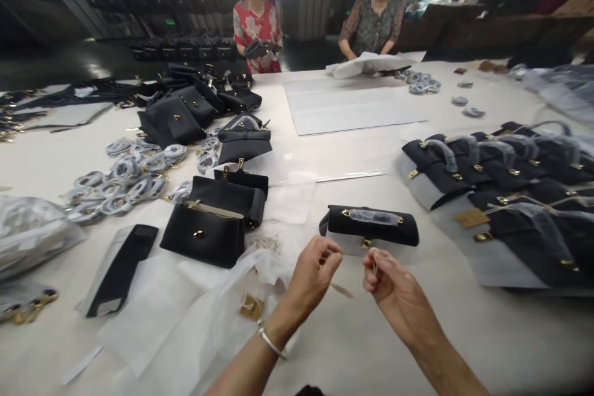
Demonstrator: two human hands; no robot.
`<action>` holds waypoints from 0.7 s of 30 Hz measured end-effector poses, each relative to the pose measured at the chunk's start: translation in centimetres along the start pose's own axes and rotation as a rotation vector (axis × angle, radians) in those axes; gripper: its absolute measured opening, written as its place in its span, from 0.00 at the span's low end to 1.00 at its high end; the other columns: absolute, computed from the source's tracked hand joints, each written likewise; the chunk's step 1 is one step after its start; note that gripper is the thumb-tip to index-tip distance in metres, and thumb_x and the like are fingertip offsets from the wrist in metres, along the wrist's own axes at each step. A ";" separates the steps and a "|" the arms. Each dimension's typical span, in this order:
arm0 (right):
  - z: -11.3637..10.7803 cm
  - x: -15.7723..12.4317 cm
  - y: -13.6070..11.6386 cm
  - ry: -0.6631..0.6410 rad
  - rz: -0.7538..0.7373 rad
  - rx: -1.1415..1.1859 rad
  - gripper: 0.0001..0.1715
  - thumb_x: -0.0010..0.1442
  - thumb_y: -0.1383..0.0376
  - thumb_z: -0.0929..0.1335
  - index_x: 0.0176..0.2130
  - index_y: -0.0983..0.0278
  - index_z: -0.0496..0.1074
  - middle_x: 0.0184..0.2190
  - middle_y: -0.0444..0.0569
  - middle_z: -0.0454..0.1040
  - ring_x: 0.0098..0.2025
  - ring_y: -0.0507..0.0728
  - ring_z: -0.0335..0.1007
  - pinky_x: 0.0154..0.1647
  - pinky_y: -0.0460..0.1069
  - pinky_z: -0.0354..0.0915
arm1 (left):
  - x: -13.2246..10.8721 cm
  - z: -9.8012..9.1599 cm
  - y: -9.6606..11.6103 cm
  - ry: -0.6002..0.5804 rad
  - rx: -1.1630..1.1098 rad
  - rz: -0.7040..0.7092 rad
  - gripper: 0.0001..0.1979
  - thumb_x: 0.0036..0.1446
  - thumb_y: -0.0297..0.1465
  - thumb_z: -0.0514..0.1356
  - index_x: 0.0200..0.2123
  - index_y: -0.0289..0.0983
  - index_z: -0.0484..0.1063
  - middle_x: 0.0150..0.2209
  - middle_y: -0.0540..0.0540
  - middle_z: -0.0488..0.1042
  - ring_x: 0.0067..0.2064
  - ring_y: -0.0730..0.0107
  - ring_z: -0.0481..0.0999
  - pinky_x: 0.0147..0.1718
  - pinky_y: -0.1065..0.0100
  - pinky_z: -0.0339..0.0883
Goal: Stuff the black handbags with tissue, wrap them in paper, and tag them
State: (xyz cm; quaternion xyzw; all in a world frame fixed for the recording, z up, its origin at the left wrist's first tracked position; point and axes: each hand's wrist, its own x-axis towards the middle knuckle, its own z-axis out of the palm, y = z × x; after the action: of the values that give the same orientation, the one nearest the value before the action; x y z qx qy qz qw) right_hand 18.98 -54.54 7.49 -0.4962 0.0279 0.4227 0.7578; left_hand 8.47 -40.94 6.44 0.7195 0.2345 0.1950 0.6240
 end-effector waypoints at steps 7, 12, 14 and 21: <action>0.1 6.9 -1.1 0.185 -0.119 -0.072 0.27 0.42 0.59 0.79 0.41 0.61 0.71 0.31 0.44 0.77 0.24 0.49 0.65 0.23 0.44 0.63 | 13.4 1.4 0.5 -0.071 0.366 0.280 0.14 0.63 0.24 0.53 0.45 0.40 0.76 0.44 0.46 0.75 0.44 0.67 0.75 0.47 0.67 0.67; 1.0 8.9 -2.3 0.033 -0.004 -0.123 0.22 0.44 0.59 0.79 0.36 0.64 0.72 0.30 0.46 0.76 0.24 0.49 0.65 0.23 0.45 0.62 | 17.3 1.5 0.1 -0.539 0.457 0.366 0.15 0.60 0.24 0.56 0.47 0.42 0.78 0.43 0.47 0.78 0.43 0.66 0.76 0.44 0.70 0.66; 1.0 9.3 -2.7 -0.025 0.035 -0.186 0.21 0.44 0.58 0.79 0.33 0.66 0.73 0.30 0.48 0.75 0.23 0.50 0.64 0.22 0.45 0.61 | 17.8 1.1 0.0 -0.600 0.489 0.421 0.15 0.60 0.25 0.58 0.47 0.44 0.78 0.42 0.48 0.78 0.42 0.67 0.77 0.41 0.71 0.65; -1.2 10.5 -1.8 -0.022 0.124 -0.285 0.22 0.43 0.54 0.80 0.35 0.63 0.77 0.32 0.51 0.78 0.26 0.54 0.68 0.25 0.49 0.70 | 17.7 0.7 -0.5 -0.565 0.714 0.581 0.04 0.59 0.32 0.63 0.38 0.45 0.75 0.37 0.50 0.75 0.36 0.68 0.75 0.28 0.73 0.59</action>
State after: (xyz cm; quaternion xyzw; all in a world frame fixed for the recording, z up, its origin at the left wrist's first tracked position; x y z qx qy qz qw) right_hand 27.42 -49.33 3.34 -0.5914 -0.0099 0.4737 0.6526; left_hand 23.21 -31.15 5.59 0.9465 -0.0992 0.0665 0.2997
